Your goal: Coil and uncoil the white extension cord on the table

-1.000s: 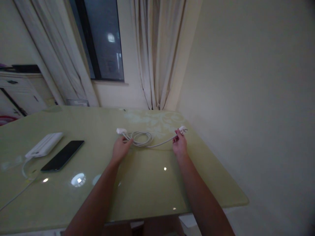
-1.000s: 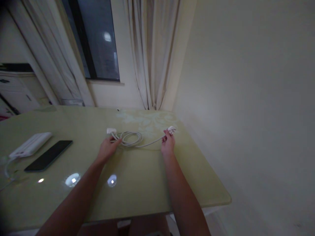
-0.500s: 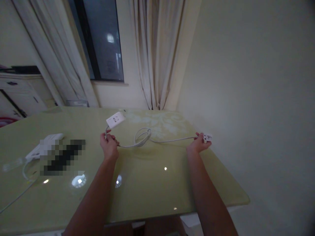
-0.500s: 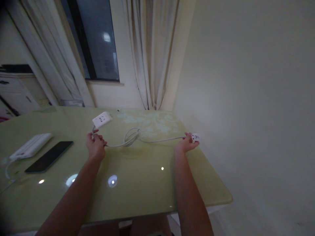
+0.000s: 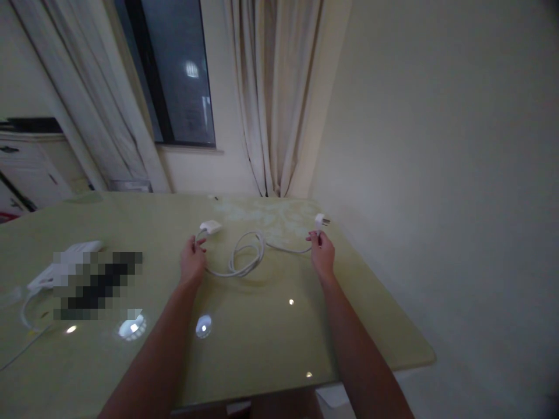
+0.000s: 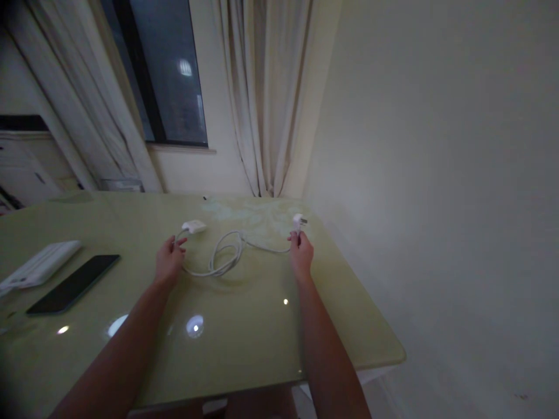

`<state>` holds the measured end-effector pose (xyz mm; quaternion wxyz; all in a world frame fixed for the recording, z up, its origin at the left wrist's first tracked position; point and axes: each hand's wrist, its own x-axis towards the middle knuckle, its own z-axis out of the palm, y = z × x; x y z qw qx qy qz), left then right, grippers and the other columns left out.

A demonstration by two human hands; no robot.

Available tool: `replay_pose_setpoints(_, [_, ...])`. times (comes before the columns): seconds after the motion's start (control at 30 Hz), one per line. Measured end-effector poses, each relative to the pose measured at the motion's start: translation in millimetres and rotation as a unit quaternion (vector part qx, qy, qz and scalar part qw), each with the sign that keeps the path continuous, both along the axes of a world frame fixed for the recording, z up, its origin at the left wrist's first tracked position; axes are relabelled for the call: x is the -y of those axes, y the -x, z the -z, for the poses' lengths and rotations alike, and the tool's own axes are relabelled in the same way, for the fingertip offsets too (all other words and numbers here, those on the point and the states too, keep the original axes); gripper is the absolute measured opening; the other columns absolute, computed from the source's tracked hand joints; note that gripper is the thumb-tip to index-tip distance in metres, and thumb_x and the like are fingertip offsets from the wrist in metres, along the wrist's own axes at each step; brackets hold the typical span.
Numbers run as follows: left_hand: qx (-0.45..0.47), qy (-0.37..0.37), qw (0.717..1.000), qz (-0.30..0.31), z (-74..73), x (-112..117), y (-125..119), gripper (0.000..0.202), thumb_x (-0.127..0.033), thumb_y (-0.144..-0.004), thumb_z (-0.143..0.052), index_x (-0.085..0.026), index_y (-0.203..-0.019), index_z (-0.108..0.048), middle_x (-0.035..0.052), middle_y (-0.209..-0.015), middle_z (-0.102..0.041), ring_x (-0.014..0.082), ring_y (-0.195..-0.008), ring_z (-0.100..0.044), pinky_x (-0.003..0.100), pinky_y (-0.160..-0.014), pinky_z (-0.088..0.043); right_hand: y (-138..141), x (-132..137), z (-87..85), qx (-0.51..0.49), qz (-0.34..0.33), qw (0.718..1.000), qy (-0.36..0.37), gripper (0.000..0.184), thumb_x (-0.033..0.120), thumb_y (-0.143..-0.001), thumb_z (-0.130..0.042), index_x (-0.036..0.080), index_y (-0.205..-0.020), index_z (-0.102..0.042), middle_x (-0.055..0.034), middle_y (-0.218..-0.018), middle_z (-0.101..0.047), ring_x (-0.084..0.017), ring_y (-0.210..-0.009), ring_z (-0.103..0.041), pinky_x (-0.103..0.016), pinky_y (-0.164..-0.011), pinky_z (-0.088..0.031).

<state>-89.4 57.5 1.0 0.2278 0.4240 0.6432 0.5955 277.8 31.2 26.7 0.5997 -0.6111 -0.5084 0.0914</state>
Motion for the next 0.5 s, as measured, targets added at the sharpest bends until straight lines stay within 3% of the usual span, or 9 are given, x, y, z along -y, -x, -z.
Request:
replay_pose_setpoints(0.03, [-0.088, 0.024, 0.996, -0.022, -0.3, 1.5, -1.2, 0.041, -0.017, -0.088, -0.051, -0.014, -0.128, -0.062, 0.0178, -0.123, -0.07, 0.0226, -0.094, -0.066, 0.037, -0.084, -0.052, 4.3, 3.4, -2.4, 0.039, -0.008, 0.999, 0.029, 0.039, 0.05, -0.096, -0.046, 0.019, -0.093, -0.07, -0.0056, -0.083, -0.076, -0.018, -0.073, -0.065, -0.027, -0.07, -0.042])
replay_pose_setpoints(0.1, [-0.23, 0.04, 0.971, -0.055, -5.0, 7.8, -9.1, 0.041, -0.016, -0.089, -0.05, -0.012, -0.128, -0.064, 0.0218, -0.141, -0.06, 0.0337, -0.124, -0.057, 0.051, -0.103, -0.045, 14.6, 9.3, -7.2, 0.094, -0.033, 0.992, 0.083, 0.039, 0.047, -0.099, -0.044, 0.02, -0.091, -0.071, -0.0029, -0.076, -0.075, -0.017, -0.067, -0.064, -0.026, -0.067, -0.039])
replay_pose_setpoints(0.17, [-0.302, -0.005, 0.953, -0.035, -12.9, 18.1, -24.7, 0.041, -0.021, -0.095, -0.046, -0.015, -0.13, -0.064, 0.0193, -0.148, -0.056, 0.0361, -0.135, -0.05, 0.055, -0.11, -0.04, 27.8, 13.1, -10.3, 0.129, -0.068, 0.982, 0.123, 0.039, 0.046, -0.101, -0.045, 0.021, -0.087, -0.07, -0.0002, -0.065, -0.07, -0.016, -0.062, -0.062, -0.025, -0.065, -0.037])
replay_pose_setpoints(0.27, [-0.316, -0.083, 0.936, 0.128, -21.5, 36.9, -57.0, 0.042, -0.036, -0.102, -0.039, -0.017, -0.13, -0.064, 0.0159, -0.133, -0.066, 0.0282, -0.12, -0.062, 0.044, -0.103, -0.048, 51.0, 14.3, -7.8, 0.145, -0.113, 0.969, 0.167, 0.041, 0.045, -0.102, -0.048, 0.021, -0.074, -0.065, 0.0013, -0.056, -0.064, -0.015, -0.059, -0.06, -0.025, -0.064, -0.037])
replay_pose_setpoints(0.37, [-0.387, -0.056, 0.872, 0.295, -21.0, 51.8, -85.3, 0.044, -0.049, -0.1, -0.046, -0.02, -0.125, -0.067, 0.0137, -0.12, -0.073, 0.0261, -0.105, -0.069, 0.039, -0.094, -0.052, 72.0, 11.5, 3.2, 0.118, -0.146, 0.964, 0.188, 0.034, 0.041, -0.1, -0.055, 0.021, -0.073, -0.06, 0.0021, -0.058, -0.064, -0.014, -0.059, -0.061, -0.024, -0.063, -0.038])
replay_pose_setpoints(0.43, [-0.43, -0.009, 0.842, 0.325, -18.1, 56.1, -95.8, 0.041, -0.048, -0.101, -0.044, -0.022, -0.119, -0.07, 0.0127, -0.113, -0.075, 0.0263, -0.1, -0.07, 0.037, -0.09, -0.052, 82.2, 9.1, 12.0, 0.068, -0.175, 0.962, 0.196, 0.017, 0.035, -0.098, -0.059, 0.022, -0.089, -0.061, 0.0033, -0.066, -0.066, -0.014, -0.06, -0.062, -0.023, -0.063, -0.04])
replay_pose_setpoints(0.5, [-0.424, 0.03, 0.849, 0.315, -15.7, 56.0, -99.0, 0.043, -0.045, -0.104, -0.037, -0.023, -0.118, -0.07, 0.0107, -0.102, -0.077, 0.0251, -0.093, -0.072, 0.035, -0.084, -0.051, 89.2, 7.4, 18.7, 0.035, -0.19, 0.961, 0.198, 0.01, 0.026, -0.096, -0.06, 0.022, -0.105, -0.057, 0.0033, -0.075, -0.069, -0.014, -0.063, -0.065, -0.023, -0.063, -0.041])
